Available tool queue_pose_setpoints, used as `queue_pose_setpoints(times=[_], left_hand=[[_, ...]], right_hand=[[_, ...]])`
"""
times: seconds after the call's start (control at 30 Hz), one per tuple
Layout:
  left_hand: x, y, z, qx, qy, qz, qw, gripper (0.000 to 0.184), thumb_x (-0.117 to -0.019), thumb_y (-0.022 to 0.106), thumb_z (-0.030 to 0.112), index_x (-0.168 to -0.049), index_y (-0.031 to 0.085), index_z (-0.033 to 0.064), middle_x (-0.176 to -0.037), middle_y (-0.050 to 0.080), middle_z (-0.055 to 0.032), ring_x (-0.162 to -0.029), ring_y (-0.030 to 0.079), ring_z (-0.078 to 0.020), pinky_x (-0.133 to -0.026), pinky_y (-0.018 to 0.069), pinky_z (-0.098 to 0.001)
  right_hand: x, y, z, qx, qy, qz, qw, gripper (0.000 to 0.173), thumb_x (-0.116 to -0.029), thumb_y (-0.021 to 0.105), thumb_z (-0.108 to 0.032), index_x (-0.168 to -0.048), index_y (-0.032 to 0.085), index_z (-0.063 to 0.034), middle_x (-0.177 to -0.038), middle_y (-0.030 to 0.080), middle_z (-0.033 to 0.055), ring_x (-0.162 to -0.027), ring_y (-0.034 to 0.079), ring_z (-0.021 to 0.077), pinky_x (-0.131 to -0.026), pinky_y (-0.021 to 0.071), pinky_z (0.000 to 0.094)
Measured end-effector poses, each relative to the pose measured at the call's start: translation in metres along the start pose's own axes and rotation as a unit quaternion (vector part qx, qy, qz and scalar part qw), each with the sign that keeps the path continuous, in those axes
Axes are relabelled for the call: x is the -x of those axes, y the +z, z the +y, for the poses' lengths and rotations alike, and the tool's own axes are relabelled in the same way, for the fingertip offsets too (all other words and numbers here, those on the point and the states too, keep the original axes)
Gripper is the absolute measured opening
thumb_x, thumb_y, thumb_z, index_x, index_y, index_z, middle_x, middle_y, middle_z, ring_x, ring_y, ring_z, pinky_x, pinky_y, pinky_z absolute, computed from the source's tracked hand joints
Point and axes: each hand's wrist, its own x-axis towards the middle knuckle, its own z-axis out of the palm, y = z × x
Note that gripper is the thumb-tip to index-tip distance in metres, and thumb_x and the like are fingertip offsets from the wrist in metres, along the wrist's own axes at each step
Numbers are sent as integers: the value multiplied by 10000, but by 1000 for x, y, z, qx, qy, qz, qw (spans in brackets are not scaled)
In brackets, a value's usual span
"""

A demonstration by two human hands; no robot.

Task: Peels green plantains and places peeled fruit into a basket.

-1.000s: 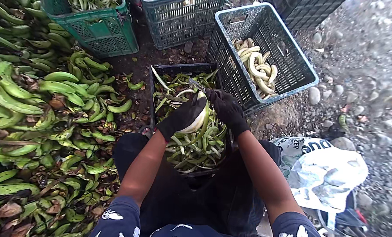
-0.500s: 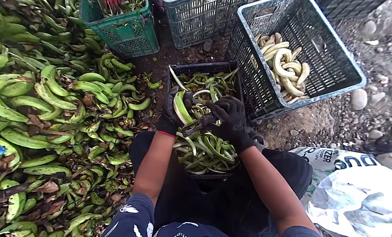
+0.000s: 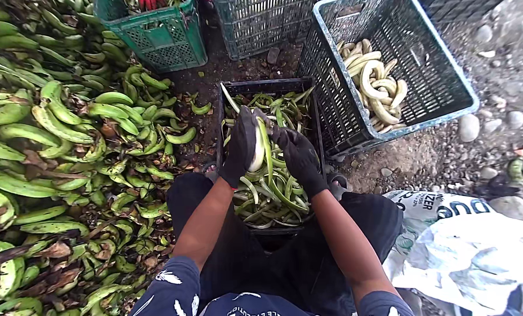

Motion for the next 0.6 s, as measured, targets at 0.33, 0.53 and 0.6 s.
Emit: queue_pose_setpoints(times=[0.33, 0.53, 0.6], left_hand=[[7, -17, 6, 254, -103, -148, 950, 514, -1098, 154, 471, -1340, 490, 166, -837, 646, 5, -565, 592, -71, -461, 521, -206], [-8, -50, 6, 442, -198, -179, 856, 541, -1085, 229, 410, -1137, 607, 26, -776, 670, -83, -506, 611, -96, -435, 523, -199], [-8, -54, 5, 464, -216, -200, 835, 564, -1082, 224, 417, -1160, 606, 9, -794, 675, -99, -482, 602, -99, -409, 512, -195]], right_hand=[[-6, -16, 9, -46, -71, -22, 996, 589, -1057, 331, -544, -1382, 618, -144, -1294, 668, 102, -1213, 617, 221, -1023, 487, 507], [14, -24, 13, 115, -349, 9, 930, 781, -827, 505, -766, -1343, 692, -211, -1194, 653, 247, -1157, 571, 499, -889, 427, 685], [15, -22, 17, 119, -383, 34, 915, 796, -835, 457, -806, -1313, 708, -221, -1160, 671, 218, -1134, 590, 459, -897, 428, 648]])
